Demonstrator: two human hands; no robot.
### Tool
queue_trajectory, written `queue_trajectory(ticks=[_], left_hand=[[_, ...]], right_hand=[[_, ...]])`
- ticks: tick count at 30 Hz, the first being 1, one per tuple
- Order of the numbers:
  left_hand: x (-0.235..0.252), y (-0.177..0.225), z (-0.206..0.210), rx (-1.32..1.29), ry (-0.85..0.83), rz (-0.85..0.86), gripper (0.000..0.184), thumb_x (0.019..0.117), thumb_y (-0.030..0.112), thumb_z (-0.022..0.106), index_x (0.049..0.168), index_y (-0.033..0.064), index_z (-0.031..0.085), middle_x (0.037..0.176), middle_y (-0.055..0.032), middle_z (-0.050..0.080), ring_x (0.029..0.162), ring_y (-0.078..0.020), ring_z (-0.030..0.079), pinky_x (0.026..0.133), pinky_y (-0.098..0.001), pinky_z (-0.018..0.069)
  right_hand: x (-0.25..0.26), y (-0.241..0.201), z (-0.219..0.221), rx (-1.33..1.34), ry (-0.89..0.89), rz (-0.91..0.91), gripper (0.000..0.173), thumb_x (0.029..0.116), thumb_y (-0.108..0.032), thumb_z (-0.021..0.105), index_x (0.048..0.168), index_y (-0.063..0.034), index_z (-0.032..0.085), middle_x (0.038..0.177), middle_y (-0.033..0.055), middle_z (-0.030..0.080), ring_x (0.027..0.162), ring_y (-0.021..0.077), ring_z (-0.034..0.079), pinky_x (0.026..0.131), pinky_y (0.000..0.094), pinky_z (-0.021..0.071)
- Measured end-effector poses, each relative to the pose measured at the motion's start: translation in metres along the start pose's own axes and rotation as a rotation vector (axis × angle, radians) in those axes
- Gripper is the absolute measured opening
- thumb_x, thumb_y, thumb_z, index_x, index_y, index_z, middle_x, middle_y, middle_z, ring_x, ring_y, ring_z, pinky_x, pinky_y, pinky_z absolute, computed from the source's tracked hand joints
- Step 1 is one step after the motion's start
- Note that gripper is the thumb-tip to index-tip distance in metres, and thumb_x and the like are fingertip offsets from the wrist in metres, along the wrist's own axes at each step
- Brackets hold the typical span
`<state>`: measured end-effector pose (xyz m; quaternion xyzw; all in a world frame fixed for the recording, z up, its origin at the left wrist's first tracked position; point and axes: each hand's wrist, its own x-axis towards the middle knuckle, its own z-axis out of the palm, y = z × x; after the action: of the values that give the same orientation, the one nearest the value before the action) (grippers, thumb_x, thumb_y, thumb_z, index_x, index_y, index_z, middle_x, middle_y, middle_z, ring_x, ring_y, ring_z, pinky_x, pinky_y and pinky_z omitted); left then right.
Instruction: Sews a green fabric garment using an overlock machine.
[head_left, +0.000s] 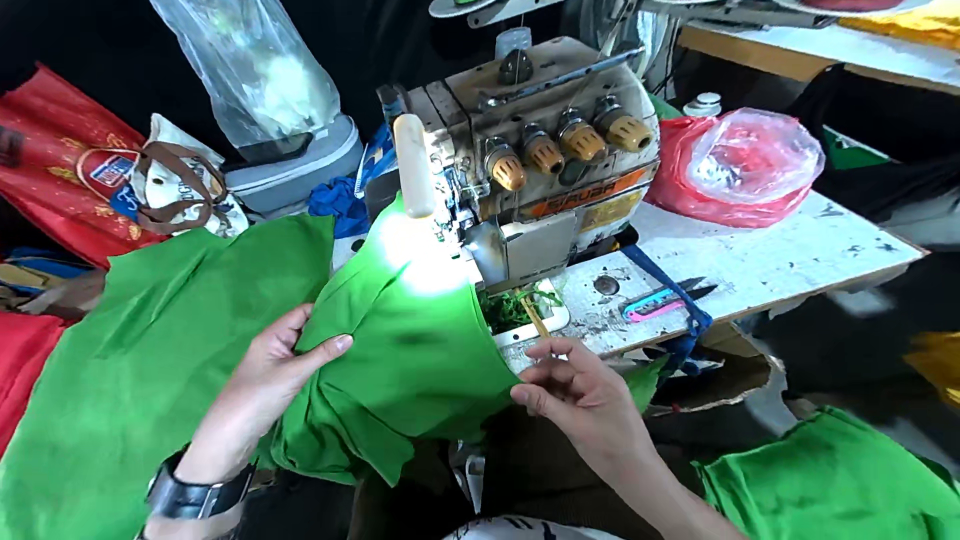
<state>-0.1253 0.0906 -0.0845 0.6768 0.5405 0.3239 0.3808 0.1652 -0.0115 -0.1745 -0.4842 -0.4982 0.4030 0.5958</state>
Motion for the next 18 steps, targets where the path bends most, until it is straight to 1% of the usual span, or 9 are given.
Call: queue_trajectory(ticks=[2, 3, 4, 6, 8, 10, 11, 14, 18], left_hand=[[-0.004, -0.006, 0.010, 0.219, 0.059, -0.058, 0.044, 0.0914, 0.018, 0.076, 0.132, 0.0130, 0.060, 0.116, -0.0039, 0.071, 0.103, -0.0146, 0.070, 0.088, -0.0413, 0.0587], [-0.006, -0.007, 0.015, 0.339, 0.107, 0.020, 0.057, 0.0908, 0.022, 0.077, 0.141, 0.0081, 0.053, 0.129, -0.0117, 0.064, 0.114, -0.0248, 0.065, 0.094, -0.0524, 0.0538], [-0.008, -0.006, 0.022, 0.448, 0.172, 0.168, 0.062, 0.0910, 0.024, 0.074, 0.143, 0.0009, 0.049, 0.137, -0.0206, 0.056, 0.118, -0.0349, 0.060, 0.093, -0.0584, 0.0511], [-0.013, 0.009, 0.038, 0.572, 0.242, 0.511, 0.046, 0.0942, 0.019, 0.063, 0.132, -0.0061, 0.055, 0.135, -0.0271, 0.054, 0.116, -0.0379, 0.058, 0.089, -0.0523, 0.0520], [-0.019, 0.032, 0.064, 0.572, 0.062, 0.742, 0.030, 0.1001, 0.015, 0.055, 0.126, 0.0026, 0.063, 0.131, -0.0149, 0.063, 0.109, -0.0226, 0.066, 0.086, -0.0371, 0.0576], [-0.014, 0.049, 0.086, 0.544, -0.235, 0.840, 0.031, 0.1041, 0.014, 0.049, 0.131, 0.0105, 0.063, 0.137, -0.0048, 0.063, 0.106, -0.0117, 0.070, 0.080, -0.0281, 0.0603], [-0.009, 0.053, 0.092, 0.543, -0.331, 0.862, 0.032, 0.1035, 0.013, 0.051, 0.133, 0.0123, 0.063, 0.135, -0.0031, 0.065, 0.101, -0.0108, 0.071, 0.075, -0.0271, 0.0606], [0.008, 0.061, 0.097, 0.591, -0.433, 0.870, 0.034, 0.1008, 0.017, 0.057, 0.134, 0.0130, 0.062, 0.110, -0.0004, 0.068, 0.082, -0.0106, 0.069, 0.065, -0.0269, 0.0584], [0.018, 0.062, 0.096, 0.619, -0.482, 0.860, 0.036, 0.0987, 0.020, 0.063, 0.134, 0.0107, 0.060, 0.101, 0.0022, 0.070, 0.082, -0.0086, 0.069, 0.071, -0.0253, 0.0578]], right_hand=[[-0.002, 0.001, 0.002, -0.074, 0.013, -0.085, 0.036, 0.0883, -0.013, 0.077, 0.121, -0.0139, 0.062, 0.086, -0.0048, 0.074, 0.077, 0.0037, 0.071, 0.071, 0.0173, 0.0591], [-0.002, 0.001, 0.003, -0.105, 0.017, -0.130, 0.037, 0.0889, -0.014, 0.076, 0.122, -0.0143, 0.061, 0.088, -0.0054, 0.074, 0.080, 0.0031, 0.071, 0.073, 0.0171, 0.0596], [-0.002, 0.001, 0.003, -0.134, 0.018, -0.166, 0.037, 0.0894, -0.014, 0.075, 0.123, -0.0147, 0.059, 0.090, -0.0061, 0.074, 0.082, 0.0020, 0.071, 0.074, 0.0164, 0.0595], [-0.002, 0.001, 0.004, -0.173, 0.019, -0.206, 0.037, 0.0897, -0.013, 0.074, 0.124, -0.0145, 0.058, 0.092, -0.0069, 0.073, 0.085, 0.0000, 0.070, 0.075, 0.0148, 0.0586], [-0.002, -0.004, 0.005, -0.191, -0.001, -0.185, 0.036, 0.0904, -0.013, 0.073, 0.123, -0.0103, 0.058, 0.093, -0.0053, 0.073, 0.085, -0.0006, 0.070, 0.076, 0.0154, 0.0592], [-0.003, -0.010, 0.006, -0.177, -0.028, -0.154, 0.038, 0.0907, -0.008, 0.072, 0.125, -0.0017, 0.057, 0.096, 0.0004, 0.074, 0.084, 0.0032, 0.072, 0.076, 0.0198, 0.0614], [-0.003, -0.009, 0.006, -0.162, -0.024, -0.166, 0.039, 0.0908, -0.008, 0.072, 0.126, -0.0028, 0.056, 0.096, 0.0006, 0.074, 0.084, 0.0041, 0.073, 0.075, 0.0204, 0.0617], [-0.003, -0.004, 0.006, -0.071, 0.000, -0.154, 0.043, 0.0899, -0.007, 0.073, 0.128, -0.0139, 0.054, 0.093, -0.0036, 0.073, 0.080, 0.0049, 0.072, 0.072, 0.0198, 0.0616], [-0.005, -0.007, 0.005, 0.025, -0.025, -0.073, 0.043, 0.0905, -0.004, 0.072, 0.128, -0.0138, 0.055, 0.092, -0.0020, 0.073, 0.076, 0.0079, 0.072, 0.069, 0.0218, 0.0623]])
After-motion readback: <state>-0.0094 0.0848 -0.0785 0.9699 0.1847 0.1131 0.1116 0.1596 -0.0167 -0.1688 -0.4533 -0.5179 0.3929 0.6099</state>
